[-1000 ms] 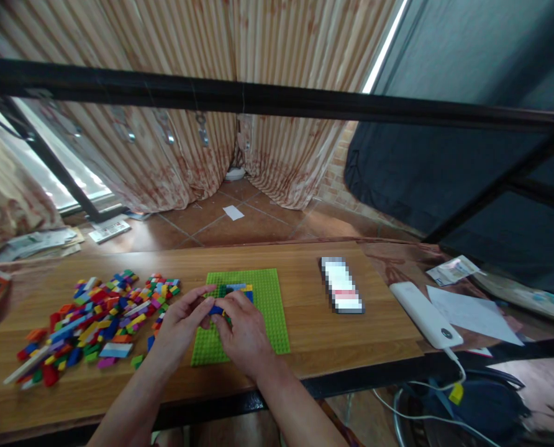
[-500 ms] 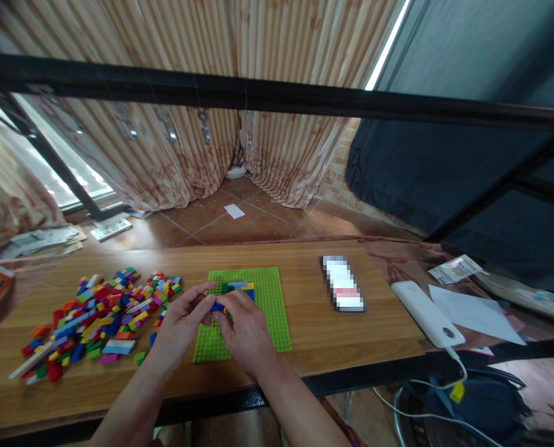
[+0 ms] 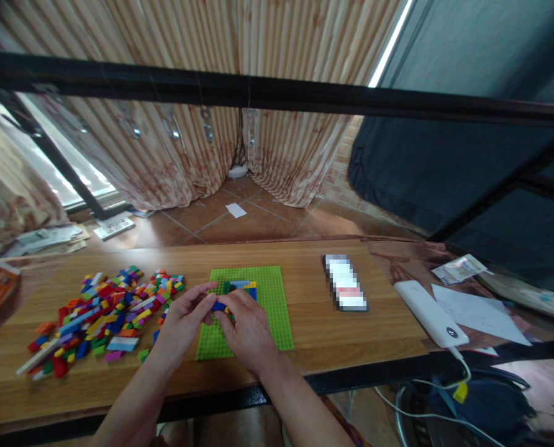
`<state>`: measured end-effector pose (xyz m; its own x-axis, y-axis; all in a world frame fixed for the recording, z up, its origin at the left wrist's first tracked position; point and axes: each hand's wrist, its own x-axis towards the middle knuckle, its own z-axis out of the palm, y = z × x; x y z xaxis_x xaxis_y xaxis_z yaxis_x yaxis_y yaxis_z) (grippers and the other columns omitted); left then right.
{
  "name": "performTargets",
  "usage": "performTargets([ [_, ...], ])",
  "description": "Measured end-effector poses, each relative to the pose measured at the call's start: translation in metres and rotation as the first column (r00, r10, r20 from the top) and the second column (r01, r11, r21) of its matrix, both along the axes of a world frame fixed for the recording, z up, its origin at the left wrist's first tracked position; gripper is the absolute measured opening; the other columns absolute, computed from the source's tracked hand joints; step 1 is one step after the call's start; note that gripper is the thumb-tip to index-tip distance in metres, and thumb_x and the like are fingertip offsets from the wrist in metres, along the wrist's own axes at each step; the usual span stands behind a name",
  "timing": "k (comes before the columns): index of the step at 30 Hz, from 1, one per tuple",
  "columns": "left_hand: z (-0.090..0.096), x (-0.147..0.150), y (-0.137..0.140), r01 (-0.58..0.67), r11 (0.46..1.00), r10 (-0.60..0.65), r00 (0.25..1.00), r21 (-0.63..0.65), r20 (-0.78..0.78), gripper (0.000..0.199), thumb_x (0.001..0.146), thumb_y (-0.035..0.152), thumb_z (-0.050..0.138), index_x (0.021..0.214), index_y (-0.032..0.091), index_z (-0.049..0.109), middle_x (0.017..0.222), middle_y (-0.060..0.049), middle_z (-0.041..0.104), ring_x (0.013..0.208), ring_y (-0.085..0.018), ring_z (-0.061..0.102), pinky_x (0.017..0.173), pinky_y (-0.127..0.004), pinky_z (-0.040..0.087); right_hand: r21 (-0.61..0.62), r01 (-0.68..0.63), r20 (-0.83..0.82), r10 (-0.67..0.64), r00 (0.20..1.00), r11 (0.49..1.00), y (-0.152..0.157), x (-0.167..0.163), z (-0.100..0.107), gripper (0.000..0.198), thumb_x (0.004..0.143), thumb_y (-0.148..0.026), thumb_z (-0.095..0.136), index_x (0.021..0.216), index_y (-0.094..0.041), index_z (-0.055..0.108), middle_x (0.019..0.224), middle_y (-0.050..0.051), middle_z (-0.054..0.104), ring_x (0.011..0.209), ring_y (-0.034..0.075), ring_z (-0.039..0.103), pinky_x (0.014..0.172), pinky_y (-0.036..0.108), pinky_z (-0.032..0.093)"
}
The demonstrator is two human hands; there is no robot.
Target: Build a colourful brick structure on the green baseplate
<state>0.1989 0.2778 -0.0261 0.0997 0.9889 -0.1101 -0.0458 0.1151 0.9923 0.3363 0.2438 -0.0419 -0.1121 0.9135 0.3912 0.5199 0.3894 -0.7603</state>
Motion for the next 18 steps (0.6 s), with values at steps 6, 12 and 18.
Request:
performTargets([
  [6, 0.0002, 0.0003, 0.0009, -0.004, 1.000, 0.004, 1.000, 0.006, -0.006, 0.040, 0.069, 0.038, 0.072, 0.101, 0.013, 0.068, 0.061, 0.003, 0.060, 0.050, -0.009, 0.049, 0.049, -0.020, 0.041, 0.004, -0.001, 0.022, 0.001, 1.000, 1.000, 0.0002, 0.0003, -0.0006, 0.019, 0.092, -0.021, 0.053, 0.107, -0.023, 0.064, 0.100, 0.006, 0.064, 0.092, 0.018, 0.059, 0.083, 0.034, 0.050],
  [12, -0.0022, 0.0004, 0.0014, 0.008, 1.000, -0.008, 1.000, -0.006, -0.014, 0.043, 0.068, 0.040, 0.072, 0.101, 0.013, 0.068, 0.065, 0.002, 0.062, 0.051, -0.008, 0.048, 0.048, -0.020, 0.041, -0.006, -0.002, 0.030, 0.002, 1.000, 1.000, -0.0004, 0.0007, -0.0005, 0.017, 0.091, -0.020, 0.053, 0.105, -0.022, 0.064, 0.101, 0.006, 0.064, 0.094, 0.018, 0.059, 0.086, 0.034, 0.049],
  [18, -0.0026, 0.0003, 0.0021, 0.003, 1.000, -0.003, 0.999, 0.004, -0.038, 0.041, 0.069, 0.039, 0.072, 0.100, 0.013, 0.068, 0.063, 0.002, 0.062, 0.050, -0.009, 0.049, 0.048, -0.020, 0.041, -0.003, -0.003, 0.042, 0.003, 0.999, 1.000, 0.0003, 0.0010, -0.0008, 0.018, 0.091, -0.020, 0.053, 0.106, -0.023, 0.064, 0.101, 0.006, 0.064, 0.095, 0.019, 0.059, 0.086, 0.035, 0.049],
])
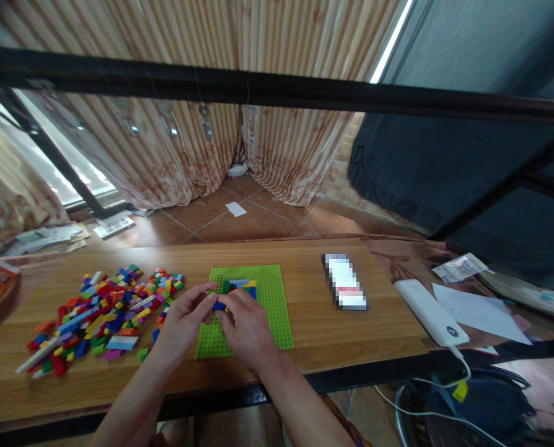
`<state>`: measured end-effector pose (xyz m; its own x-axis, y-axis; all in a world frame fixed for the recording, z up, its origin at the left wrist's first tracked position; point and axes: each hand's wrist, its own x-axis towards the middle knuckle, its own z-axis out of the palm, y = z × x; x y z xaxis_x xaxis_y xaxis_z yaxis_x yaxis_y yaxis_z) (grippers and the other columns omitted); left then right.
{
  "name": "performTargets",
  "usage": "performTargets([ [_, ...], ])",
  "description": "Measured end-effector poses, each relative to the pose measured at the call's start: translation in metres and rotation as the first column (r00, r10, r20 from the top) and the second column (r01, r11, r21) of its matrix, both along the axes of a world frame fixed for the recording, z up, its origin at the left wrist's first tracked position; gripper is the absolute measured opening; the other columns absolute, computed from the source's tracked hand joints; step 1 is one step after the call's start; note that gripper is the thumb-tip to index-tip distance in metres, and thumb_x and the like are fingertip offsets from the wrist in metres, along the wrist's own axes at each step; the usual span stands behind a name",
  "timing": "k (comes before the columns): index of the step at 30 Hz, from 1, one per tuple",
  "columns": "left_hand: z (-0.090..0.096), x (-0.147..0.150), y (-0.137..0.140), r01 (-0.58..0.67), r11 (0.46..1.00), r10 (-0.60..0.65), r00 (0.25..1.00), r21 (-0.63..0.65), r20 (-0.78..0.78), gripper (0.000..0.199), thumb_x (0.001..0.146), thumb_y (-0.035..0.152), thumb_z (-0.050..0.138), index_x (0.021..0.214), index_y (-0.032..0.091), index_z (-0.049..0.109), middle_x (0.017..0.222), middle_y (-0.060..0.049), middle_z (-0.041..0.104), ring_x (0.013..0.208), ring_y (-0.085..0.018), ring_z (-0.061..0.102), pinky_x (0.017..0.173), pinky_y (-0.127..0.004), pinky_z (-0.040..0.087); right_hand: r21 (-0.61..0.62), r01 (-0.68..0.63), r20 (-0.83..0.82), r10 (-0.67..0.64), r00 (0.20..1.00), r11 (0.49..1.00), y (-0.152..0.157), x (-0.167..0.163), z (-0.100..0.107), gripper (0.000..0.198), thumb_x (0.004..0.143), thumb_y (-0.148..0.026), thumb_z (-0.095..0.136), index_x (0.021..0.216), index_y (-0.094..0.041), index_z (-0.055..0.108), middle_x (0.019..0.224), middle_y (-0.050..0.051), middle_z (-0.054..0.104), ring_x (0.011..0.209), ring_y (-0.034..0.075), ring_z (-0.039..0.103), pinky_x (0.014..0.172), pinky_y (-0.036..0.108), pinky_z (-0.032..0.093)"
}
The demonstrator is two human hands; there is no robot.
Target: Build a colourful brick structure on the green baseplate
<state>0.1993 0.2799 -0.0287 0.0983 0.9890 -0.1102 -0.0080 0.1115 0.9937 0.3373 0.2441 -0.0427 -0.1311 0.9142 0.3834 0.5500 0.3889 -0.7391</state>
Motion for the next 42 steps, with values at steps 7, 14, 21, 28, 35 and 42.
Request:
performTargets([
  [7, 0.000, 0.000, 0.000, 0.008, 1.000, -0.008, 1.000, 0.000, -0.016, 0.041, 0.069, 0.039, 0.071, 0.101, 0.013, 0.068, 0.062, 0.002, 0.061, 0.049, -0.009, 0.048, 0.047, -0.021, 0.041, 0.001, -0.002, 0.006, 0.002, 1.000, 1.000, 0.000, 0.001, 0.000, 0.019, 0.091, -0.019, 0.053, 0.107, -0.024, 0.064, 0.100, 0.005, 0.064, 0.094, 0.018, 0.059, 0.085, 0.034, 0.049],
  [14, -0.002, 0.001, 0.000, 0.007, 1.000, -0.007, 1.000, -0.015, 0.000, 0.042, 0.068, 0.039, 0.072, 0.100, 0.013, 0.068, 0.063, 0.001, 0.062, 0.050, -0.009, 0.049, 0.047, -0.020, 0.041, 0.001, -0.002, 0.017, 0.002, 1.000, 1.000, 0.000, 0.001, 0.000, 0.018, 0.092, -0.019, 0.053, 0.106, -0.022, 0.064, 0.101, 0.006, 0.064, 0.095, 0.018, 0.059, 0.086, 0.034, 0.049],
  [21, -0.002, 0.001, 0.000, 0.007, 1.000, -0.007, 1.000, -0.005, -0.018, 0.041, 0.069, 0.038, 0.071, 0.100, 0.012, 0.068, 0.061, 0.002, 0.061, 0.049, -0.009, 0.048, 0.047, -0.020, 0.040, -0.006, 0.001, 0.029, -0.001, 1.000, 1.000, 0.000, 0.002, 0.001, 0.019, 0.092, -0.019, 0.053, 0.107, -0.022, 0.064, 0.100, 0.006, 0.064, 0.095, 0.019, 0.059, 0.085, 0.034, 0.049],
  [28, -0.003, 0.001, 0.000, 0.015, 1.000, -0.015, 0.999, 0.008, -0.042, 0.042, 0.070, 0.040, 0.070, 0.101, 0.012, 0.067, 0.062, 0.002, 0.061, 0.050, -0.009, 0.049, 0.048, -0.021, 0.040, 0.008, 0.000, 0.042, 0.000, 0.999, 1.000, -0.001, 0.002, 0.000, 0.020, 0.092, -0.019, 0.052, 0.109, -0.021, 0.063, 0.101, 0.006, 0.065, 0.095, 0.019, 0.060, 0.085, 0.034, 0.050],
  [35, -0.017, -0.005, 0.005, -0.003, 0.998, 0.012, 0.990, 0.063, -0.138, 0.044, 0.076, 0.041, 0.063, 0.108, 0.011, 0.065, 0.062, 0.003, 0.060, 0.052, -0.010, 0.049, 0.048, -0.021, 0.040, 0.041, 0.106, 0.052, -0.108, 0.993, 0.994, 0.006, 0.027, -0.002, 0.022, 0.092, -0.022, 0.051, 0.109, -0.023, 0.065, 0.104, 0.006, 0.066, 0.097, 0.019, 0.061, 0.087, 0.035, 0.051],
  [42, -0.029, -0.011, 0.006, -0.002, 0.988, 0.056, 0.934, 0.152, -0.352, 0.036, 0.082, 0.033, 0.057, 0.111, 0.013, 0.064, 0.089, -0.007, 0.070, 0.068, -0.016, 0.063, 0.063, -0.027, 0.048, -0.039, 0.307, 0.098, -0.302, 0.948, 0.951, 0.015, 0.058, -0.007, 0.023, 0.090, -0.026, 0.050, 0.106, -0.020, 0.066, 0.102, 0.008, 0.067, 0.089, 0.020, 0.063, 0.083, 0.037, 0.052],
])
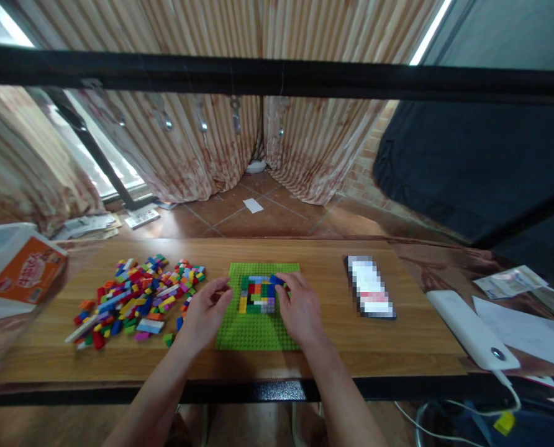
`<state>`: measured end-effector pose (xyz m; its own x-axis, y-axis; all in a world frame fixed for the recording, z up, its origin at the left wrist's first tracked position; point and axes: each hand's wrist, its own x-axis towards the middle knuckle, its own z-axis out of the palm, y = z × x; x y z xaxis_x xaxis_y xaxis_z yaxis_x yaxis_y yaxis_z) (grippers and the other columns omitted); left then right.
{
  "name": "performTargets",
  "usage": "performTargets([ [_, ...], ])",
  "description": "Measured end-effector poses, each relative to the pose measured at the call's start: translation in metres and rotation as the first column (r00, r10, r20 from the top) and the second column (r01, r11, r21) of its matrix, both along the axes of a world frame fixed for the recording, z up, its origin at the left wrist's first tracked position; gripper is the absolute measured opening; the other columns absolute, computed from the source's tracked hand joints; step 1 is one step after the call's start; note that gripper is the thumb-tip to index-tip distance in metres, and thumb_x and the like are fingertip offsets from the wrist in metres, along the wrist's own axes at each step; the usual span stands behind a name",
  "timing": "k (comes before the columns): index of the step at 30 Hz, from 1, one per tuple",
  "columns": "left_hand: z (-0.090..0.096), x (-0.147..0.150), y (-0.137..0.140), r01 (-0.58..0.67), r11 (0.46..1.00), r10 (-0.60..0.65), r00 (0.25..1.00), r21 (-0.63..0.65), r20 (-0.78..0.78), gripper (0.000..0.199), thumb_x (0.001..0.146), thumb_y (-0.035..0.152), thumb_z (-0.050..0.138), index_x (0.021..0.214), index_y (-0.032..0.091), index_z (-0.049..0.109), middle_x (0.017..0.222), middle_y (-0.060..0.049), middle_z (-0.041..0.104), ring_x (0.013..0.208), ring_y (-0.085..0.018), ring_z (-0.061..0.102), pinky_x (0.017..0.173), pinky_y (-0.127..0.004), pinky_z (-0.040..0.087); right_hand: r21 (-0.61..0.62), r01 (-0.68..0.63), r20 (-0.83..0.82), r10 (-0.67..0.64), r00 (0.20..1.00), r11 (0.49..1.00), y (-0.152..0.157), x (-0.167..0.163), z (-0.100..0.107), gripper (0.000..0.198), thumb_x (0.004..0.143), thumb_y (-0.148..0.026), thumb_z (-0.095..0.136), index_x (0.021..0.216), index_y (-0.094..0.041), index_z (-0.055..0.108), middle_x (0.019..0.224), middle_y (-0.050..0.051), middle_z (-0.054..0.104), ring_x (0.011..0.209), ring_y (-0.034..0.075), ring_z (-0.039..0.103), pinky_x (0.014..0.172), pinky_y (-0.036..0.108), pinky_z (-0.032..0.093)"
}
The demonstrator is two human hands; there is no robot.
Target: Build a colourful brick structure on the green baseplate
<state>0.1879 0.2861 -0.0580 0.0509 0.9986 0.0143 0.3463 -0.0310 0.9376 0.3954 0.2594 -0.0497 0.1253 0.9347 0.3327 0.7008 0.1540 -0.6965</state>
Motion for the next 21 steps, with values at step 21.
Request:
performTargets([
  [21, 0.002, 0.010, -0.010, 0.118, 0.992, -0.125, 0.982, -0.053, -0.141, 0.037, 0.086, 0.020, 0.055, 0.123, 0.014, 0.056, 0.105, -0.010, 0.071, 0.079, -0.017, 0.069, 0.069, -0.027, 0.053, -0.172, 0.180, 0.136, -0.158, 0.978, 0.968, 0.009, 0.000, -0.007, 0.027, 0.085, -0.031, 0.054, 0.103, -0.017, 0.068, 0.094, 0.007, 0.071, 0.081, 0.020, 0.065, 0.078, 0.036, 0.050],
])
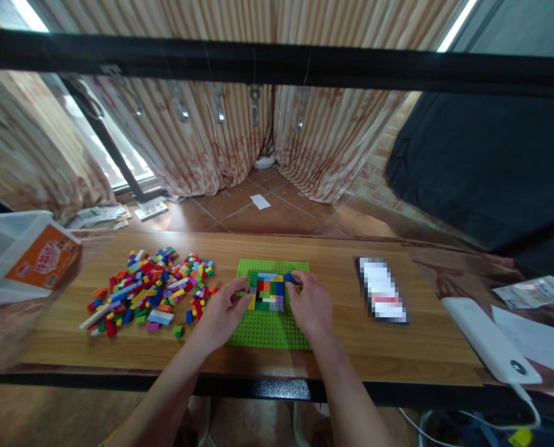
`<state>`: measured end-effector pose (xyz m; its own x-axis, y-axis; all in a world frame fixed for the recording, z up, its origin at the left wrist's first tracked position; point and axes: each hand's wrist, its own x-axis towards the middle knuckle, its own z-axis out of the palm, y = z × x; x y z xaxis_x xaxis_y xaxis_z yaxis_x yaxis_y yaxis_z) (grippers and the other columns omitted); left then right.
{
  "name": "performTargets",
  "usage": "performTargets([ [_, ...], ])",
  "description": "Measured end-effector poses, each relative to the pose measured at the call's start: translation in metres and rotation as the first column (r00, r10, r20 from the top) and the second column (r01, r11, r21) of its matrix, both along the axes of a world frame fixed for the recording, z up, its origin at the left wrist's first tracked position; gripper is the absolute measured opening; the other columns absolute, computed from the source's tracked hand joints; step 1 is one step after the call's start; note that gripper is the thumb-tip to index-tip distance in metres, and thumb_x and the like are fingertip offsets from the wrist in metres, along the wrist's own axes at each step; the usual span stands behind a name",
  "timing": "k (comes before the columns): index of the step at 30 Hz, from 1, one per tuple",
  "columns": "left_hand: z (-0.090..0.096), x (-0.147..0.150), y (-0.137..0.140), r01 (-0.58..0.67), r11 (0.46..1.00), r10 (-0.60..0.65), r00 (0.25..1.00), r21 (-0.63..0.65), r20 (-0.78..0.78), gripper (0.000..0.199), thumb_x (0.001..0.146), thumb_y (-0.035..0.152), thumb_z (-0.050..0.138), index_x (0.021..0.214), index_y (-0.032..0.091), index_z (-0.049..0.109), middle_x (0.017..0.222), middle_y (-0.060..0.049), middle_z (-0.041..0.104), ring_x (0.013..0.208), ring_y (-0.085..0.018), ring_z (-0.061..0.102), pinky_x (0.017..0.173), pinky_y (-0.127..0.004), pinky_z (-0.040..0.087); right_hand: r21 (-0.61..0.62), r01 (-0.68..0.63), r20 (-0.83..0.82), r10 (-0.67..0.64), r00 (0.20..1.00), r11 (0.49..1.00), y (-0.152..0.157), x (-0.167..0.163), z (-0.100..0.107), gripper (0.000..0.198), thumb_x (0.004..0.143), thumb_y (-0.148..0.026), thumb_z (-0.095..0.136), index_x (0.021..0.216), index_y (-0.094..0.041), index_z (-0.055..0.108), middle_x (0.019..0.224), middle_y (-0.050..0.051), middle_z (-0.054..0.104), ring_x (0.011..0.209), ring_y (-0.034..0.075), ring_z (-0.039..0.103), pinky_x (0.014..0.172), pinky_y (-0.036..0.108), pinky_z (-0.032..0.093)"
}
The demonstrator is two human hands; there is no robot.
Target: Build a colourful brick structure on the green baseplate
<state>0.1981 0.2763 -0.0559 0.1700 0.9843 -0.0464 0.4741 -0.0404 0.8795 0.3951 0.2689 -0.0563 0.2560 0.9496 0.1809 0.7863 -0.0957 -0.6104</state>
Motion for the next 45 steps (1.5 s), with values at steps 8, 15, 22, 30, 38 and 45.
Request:
performTargets([
  [8, -0.002, 0.000, -0.002, 0.011, 1.000, -0.011, 1.000, 0.004, -0.017, 0.038, 0.087, 0.020, 0.054, 0.124, 0.014, 0.055, 0.107, -0.010, 0.071, 0.076, -0.015, 0.068, 0.069, -0.027, 0.053, -0.061, 0.005, 0.028, -0.004, 1.000, 0.998, 0.001, -0.007, -0.003, 0.032, 0.084, -0.032, 0.057, 0.111, -0.017, 0.067, 0.092, 0.007, 0.070, 0.079, 0.020, 0.064, 0.075, 0.034, 0.049],
  [15, 0.000, 0.000, -0.002, 0.019, 1.000, -0.019, 0.999, 0.010, -0.032, 0.037, 0.087, 0.021, 0.054, 0.123, 0.014, 0.057, 0.108, -0.010, 0.071, 0.075, -0.016, 0.067, 0.069, -0.027, 0.053, -0.046, -0.090, 0.029, 0.092, 0.995, 0.995, 0.008, -0.010, -0.012, 0.035, 0.083, -0.035, 0.058, 0.114, -0.021, 0.066, 0.092, 0.006, 0.068, 0.079, 0.020, 0.062, 0.074, 0.035, 0.049],
  [22, -0.004, -0.001, -0.002, 0.030, 0.999, -0.030, 0.999, 0.012, -0.020, 0.039, 0.087, 0.024, 0.053, 0.124, 0.014, 0.057, 0.109, -0.011, 0.070, 0.073, -0.016, 0.067, 0.068, -0.027, 0.053, -0.081, -0.205, -0.138, 0.193, 0.971, 0.975, 0.012, 0.006, -0.009, 0.040, 0.080, -0.035, 0.063, 0.118, -0.023, 0.064, 0.086, 0.003, 0.069, 0.074, 0.017, 0.063, 0.072, 0.033, 0.050],
  [30, 0.000, -0.001, -0.003, 0.050, 0.999, -0.050, 0.998, 0.005, -0.034, 0.036, 0.087, 0.023, 0.052, 0.121, 0.014, 0.058, 0.109, -0.009, 0.071, 0.075, -0.016, 0.066, 0.068, -0.026, 0.051, -0.077, -0.302, -0.119, 0.292, 0.949, 0.950, 0.015, 0.018, -0.009, 0.035, 0.087, -0.038, 0.055, 0.116, -0.022, 0.066, 0.098, 0.006, 0.070, 0.084, 0.019, 0.065, 0.079, 0.036, 0.050],
  [38, -0.002, -0.001, -0.003, 0.059, 0.998, -0.058, 0.996, 0.010, -0.062, 0.037, 0.087, 0.024, 0.052, 0.122, 0.014, 0.057, 0.105, -0.009, 0.071, 0.069, -0.015, 0.064, 0.061, -0.025, 0.048, -0.069, -0.346, -0.063, 0.342, 0.937, 0.936, 0.018, 0.022, -0.013, 0.031, 0.086, -0.039, 0.056, 0.111, -0.024, 0.068, 0.099, 0.006, 0.069, 0.086, 0.020, 0.065, 0.083, 0.037, 0.049],
  [45, 0.001, 0.000, -0.005, 0.051, 0.999, -0.051, 0.997, 0.008, -0.052, 0.035, 0.086, 0.022, 0.051, 0.120, 0.015, 0.058, 0.106, -0.008, 0.071, 0.070, -0.015, 0.065, 0.061, -0.024, 0.048, -0.094, -0.389, -0.006, 0.390, 0.921, 0.916, 0.022, 0.024, -0.009, 0.030, 0.088, -0.038, 0.054, 0.110, -0.024, 0.069, 0.096, 0.005, 0.069, 0.085, 0.020, 0.064, 0.083, 0.037, 0.049],
])
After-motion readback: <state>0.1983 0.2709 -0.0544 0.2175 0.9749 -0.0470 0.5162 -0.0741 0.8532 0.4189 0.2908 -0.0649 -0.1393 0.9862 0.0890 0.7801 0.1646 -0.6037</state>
